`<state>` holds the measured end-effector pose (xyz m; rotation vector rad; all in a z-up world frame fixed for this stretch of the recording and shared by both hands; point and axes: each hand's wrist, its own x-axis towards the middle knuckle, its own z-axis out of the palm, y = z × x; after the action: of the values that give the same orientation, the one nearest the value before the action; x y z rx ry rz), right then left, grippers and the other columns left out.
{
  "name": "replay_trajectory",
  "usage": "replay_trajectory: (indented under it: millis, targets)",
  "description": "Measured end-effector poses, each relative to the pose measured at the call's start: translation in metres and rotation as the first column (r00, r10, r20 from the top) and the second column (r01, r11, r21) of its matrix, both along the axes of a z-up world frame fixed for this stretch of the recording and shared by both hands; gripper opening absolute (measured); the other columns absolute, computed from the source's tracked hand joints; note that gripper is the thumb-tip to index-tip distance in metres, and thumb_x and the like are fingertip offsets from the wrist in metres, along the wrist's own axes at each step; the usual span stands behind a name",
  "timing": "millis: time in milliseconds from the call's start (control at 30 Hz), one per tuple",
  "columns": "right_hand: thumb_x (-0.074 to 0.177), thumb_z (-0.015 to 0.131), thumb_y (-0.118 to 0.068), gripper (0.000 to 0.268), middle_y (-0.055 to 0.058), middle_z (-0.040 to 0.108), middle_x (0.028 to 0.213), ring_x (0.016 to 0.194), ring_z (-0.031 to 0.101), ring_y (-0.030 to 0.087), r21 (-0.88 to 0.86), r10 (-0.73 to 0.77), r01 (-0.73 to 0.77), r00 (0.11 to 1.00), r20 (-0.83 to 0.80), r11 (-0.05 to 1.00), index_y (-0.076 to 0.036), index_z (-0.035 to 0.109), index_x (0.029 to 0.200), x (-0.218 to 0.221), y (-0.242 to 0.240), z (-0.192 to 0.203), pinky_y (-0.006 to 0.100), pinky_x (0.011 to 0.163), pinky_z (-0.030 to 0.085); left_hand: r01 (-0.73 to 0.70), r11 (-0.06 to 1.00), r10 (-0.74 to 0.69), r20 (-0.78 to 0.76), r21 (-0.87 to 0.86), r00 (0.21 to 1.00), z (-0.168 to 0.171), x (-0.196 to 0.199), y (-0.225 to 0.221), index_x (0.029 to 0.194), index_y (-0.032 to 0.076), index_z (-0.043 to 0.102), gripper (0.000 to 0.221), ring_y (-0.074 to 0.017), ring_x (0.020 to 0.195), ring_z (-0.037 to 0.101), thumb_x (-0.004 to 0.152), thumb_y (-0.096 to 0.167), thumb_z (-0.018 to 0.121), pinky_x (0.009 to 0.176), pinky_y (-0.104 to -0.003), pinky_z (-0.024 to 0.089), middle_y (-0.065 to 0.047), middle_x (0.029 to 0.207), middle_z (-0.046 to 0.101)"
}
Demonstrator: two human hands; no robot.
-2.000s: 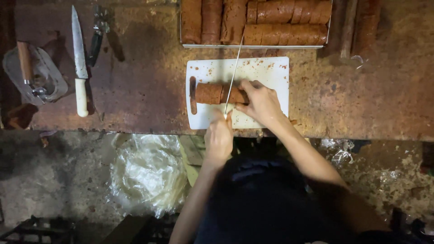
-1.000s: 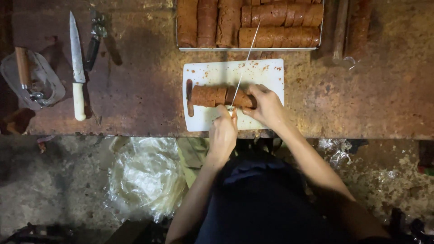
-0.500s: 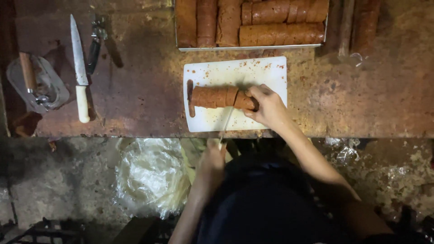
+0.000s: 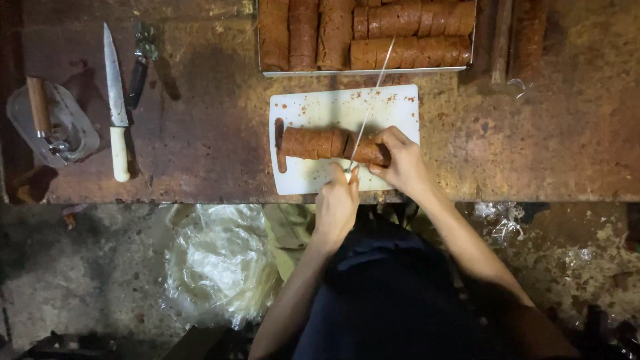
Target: Slicing long bread rolls into smaller pieces on a cutting board and arranging them in a tray.
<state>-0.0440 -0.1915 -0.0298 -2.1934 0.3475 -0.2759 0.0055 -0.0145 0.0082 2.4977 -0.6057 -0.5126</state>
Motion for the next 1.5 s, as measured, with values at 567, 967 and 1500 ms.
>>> replay_trajectory:
  millis: [567, 967, 1500]
  targets:
    - [0.077, 0.088, -0.023, 0.046, 0.024, 0.065, 0.118, 0.104, 0.068, 0.044, -0.087, 0.083, -0.072, 0.987, 0.136, 0.994, -0.001, 0.062, 0.108, 0.004, 0.003, 0.039, 0.05, 0.09, 0.058, 0.338, 0.844, -0.536, 0.683, 0.416, 0.497, -0.024, -0.039, 0.11, 0.104, 0.01, 0.061, 0.011, -0.0215, 0.06, 0.054, 0.102, 0.02, 0.057, 0.044, -0.033, 0.047, -0.011, 0.094, 0.053]
    - [0.071, 0.09, -0.013, 0.046, 0.015, 0.065, 0.108, 0.099, 0.07, 0.042, 0.004, -0.014, 0.013, 0.983, 0.182, 1.0, -0.008, 0.067, 0.111, -0.017, -0.001, 0.013, 0.046, 0.085, 0.056, 0.058, 0.978, -0.06, 0.001, 0.2, 0.998, -0.002, -0.015, 0.011, 0.106, 0.012, 0.046, 0.032, -0.0351, 0.07, 0.076, 0.102, 0.043, 0.052, 0.058, -0.046, 0.06, -0.014, 0.072, 0.073]
    - [0.076, 0.089, -0.016, 0.029, 0.012, 0.068, 0.113, 0.1, 0.072, 0.04, 0.036, -0.081, 0.075, 0.978, 0.191, 0.996, -0.012, 0.068, 0.097, -0.018, 0.001, 0.006, 0.044, 0.084, 0.057, 0.288, 0.812, -0.023, -0.466, 0.507, 0.884, 0.036, -0.053, 0.106, 0.144, 0.008, 0.032, 0.056, -0.0366, 0.099, 0.075, 0.107, 0.049, 0.035, 0.085, -0.053, 0.062, -0.02, 0.101, 0.073]
